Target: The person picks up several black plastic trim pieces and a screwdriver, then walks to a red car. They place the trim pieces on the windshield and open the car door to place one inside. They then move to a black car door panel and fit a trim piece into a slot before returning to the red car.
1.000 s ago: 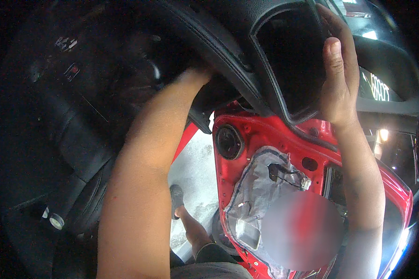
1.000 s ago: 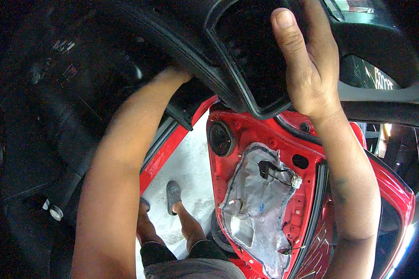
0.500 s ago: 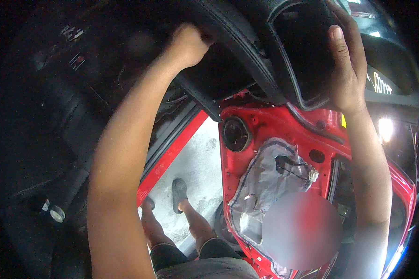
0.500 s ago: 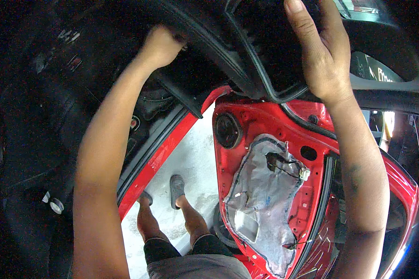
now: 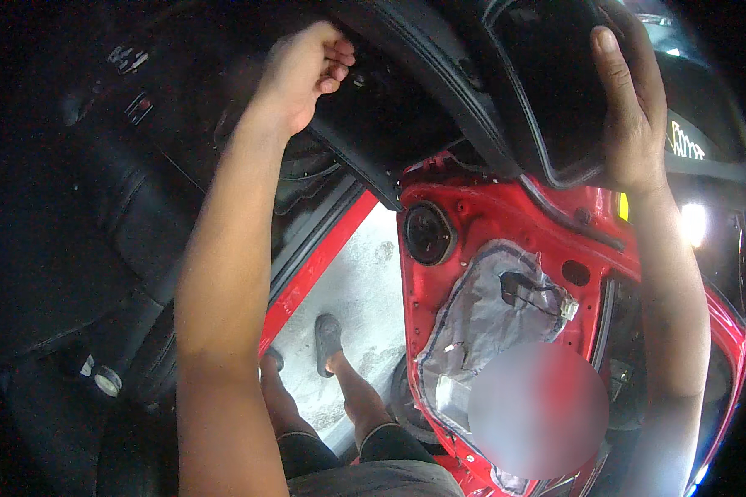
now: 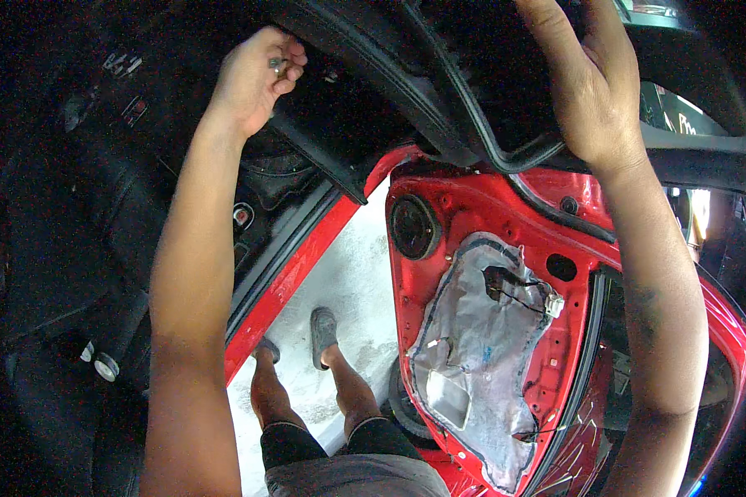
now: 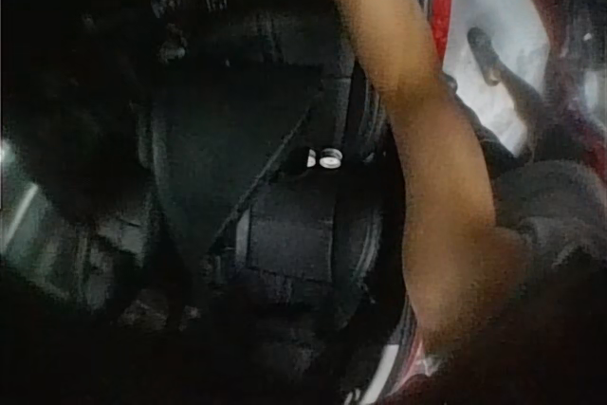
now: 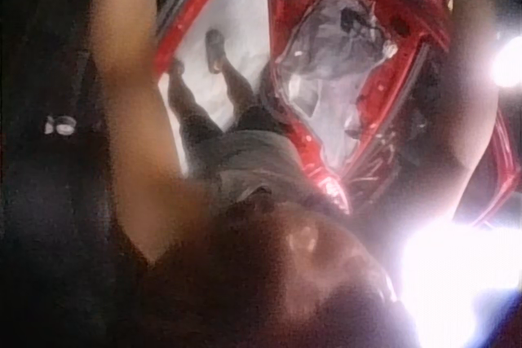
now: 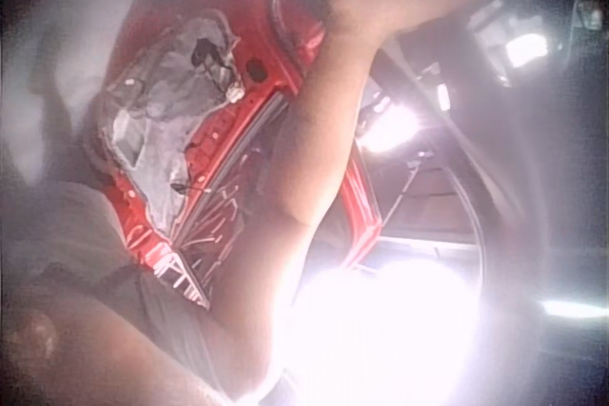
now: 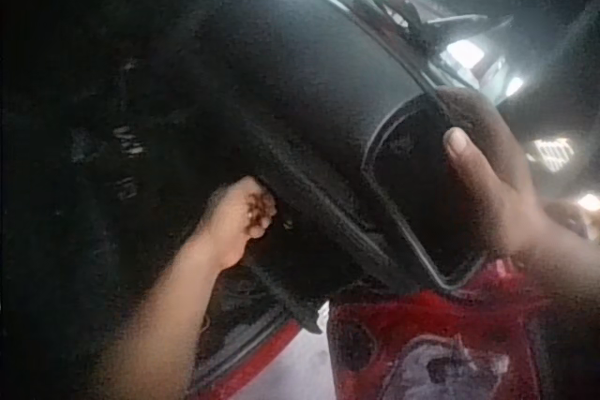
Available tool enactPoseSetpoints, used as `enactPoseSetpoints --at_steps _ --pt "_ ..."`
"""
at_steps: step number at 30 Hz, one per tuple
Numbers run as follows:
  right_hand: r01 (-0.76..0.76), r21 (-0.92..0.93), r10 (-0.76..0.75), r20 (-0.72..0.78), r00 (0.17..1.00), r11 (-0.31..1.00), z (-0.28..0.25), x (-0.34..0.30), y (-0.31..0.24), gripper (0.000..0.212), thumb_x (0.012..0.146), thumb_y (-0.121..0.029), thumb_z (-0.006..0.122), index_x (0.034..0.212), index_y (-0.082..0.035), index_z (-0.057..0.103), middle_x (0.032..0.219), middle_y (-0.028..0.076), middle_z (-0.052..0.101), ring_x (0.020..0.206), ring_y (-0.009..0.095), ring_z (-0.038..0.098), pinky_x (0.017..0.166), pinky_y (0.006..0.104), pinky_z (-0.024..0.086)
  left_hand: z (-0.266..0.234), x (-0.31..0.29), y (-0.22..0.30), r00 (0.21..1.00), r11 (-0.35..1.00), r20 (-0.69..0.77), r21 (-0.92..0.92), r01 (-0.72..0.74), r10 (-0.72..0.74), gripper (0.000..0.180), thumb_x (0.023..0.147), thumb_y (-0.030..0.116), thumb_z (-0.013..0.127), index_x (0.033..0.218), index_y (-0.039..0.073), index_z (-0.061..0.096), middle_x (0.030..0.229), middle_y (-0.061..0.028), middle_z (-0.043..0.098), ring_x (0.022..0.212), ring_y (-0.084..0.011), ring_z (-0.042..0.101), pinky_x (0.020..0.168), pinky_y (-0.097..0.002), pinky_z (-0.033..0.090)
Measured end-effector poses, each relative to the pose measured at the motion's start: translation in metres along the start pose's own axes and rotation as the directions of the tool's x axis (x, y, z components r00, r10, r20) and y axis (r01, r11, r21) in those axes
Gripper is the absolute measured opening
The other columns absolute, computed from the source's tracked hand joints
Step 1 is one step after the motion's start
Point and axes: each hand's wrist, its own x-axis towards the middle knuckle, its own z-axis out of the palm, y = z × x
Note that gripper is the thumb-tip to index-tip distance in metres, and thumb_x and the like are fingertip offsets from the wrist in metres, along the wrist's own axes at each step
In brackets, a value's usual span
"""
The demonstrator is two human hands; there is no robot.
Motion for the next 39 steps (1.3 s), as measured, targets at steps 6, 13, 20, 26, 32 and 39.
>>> enactPoseSetpoints --at_steps 6,13,20,26,32,39 --pt "0.068 -0.097 -0.056 0.117 0.991 0.993 -0.020 0.001 -0.003 0.059 0.106 -0.037 0.059 0.148 0.002 0.045 0.138 0.018 0.058 0.131 0.027 0.052 0.112 0.0408 0.040 0.043 0.017 -0.029 0.976 0.568 -0.037 0.818 -0.095 0.216 0.036 0.098 0.019 0.059 0.128 0.003 0.070 0.127 -0.0140 0.071 0.110 -0.0281 0.068 0.091 -0.0438 0.055" --pt "0.012 0.031 -0.013 0.025 1.000 0.999 -0.004 0.000 -0.008 0.058 0.106 -0.038 0.061 0.146 0.002 0.046 0.136 0.018 0.059 0.129 0.026 0.053 0.111 0.0401 0.041 0.038 0.083 -0.072 0.985 -0.355 0.096 0.934 -0.039 0.146 0.056 0.107 0.037 0.047 0.158 0.014 0.045 0.165 -0.0107 0.041 0.149 -0.0334 0.043 0.121 -0.0512 0.039" --pt "-0.026 -0.253 0.007 -0.075 0.997 0.967 0.022 -0.005 -0.031 0.065 0.104 -0.043 0.063 0.147 0.003 0.045 0.136 0.019 0.059 0.129 0.028 0.054 0.111 0.0415 0.040 0.036 0.091 -0.089 0.956 -0.336 0.190 0.936 -0.106 0.226 0.059 0.108 0.036 0.046 0.162 0.013 0.037 0.169 -0.0136 0.032 0.156 -0.0345 0.031 0.126 -0.0491 0.030" --pt "0.026 -0.036 -0.026 0.011 1.000 0.999 0.003 -0.004 -0.021 0.068 0.102 -0.044 0.065 0.147 0.003 0.045 0.137 0.020 0.058 0.130 0.029 0.053 0.111 0.0423 0.040 0.036 0.096 -0.090 0.947 -0.327 0.213 0.936 -0.128 0.241 0.060 0.107 0.039 0.048 0.160 0.013 0.039 0.163 -0.0150 0.039 0.151 -0.0356 0.036 0.123 -0.0480 0.031" --pt "0.021 -0.088 -0.029 -0.087 0.996 0.996 0.011 -0.007 -0.012 0.068 0.101 -0.043 0.066 0.146 0.004 0.046 0.137 0.020 0.059 0.129 0.029 0.054 0.111 0.0415 0.040 0.035 0.099 -0.091 0.945 -0.316 0.221 0.939 -0.139 0.242 0.057 0.107 0.039 0.049 0.157 0.012 0.043 0.157 -0.0151 0.045 0.145 -0.0348 0.042 0.118 -0.0464 0.036" --pt "0.104 -0.017 -0.105 -0.005 0.995 0.994 -0.004 -0.003 0.001 0.063 0.101 -0.036 0.068 0.145 0.003 0.048 0.135 0.020 0.061 0.127 0.029 0.056 0.110 0.0416 0.042 0.038 0.101 -0.094 0.940 -0.291 0.240 0.942 -0.166 0.243 0.054 0.106 0.038 0.050 0.153 0.010 0.048 0.150 -0.0154 0.053 0.138 -0.0338 0.050 0.113 -0.0446 0.041"
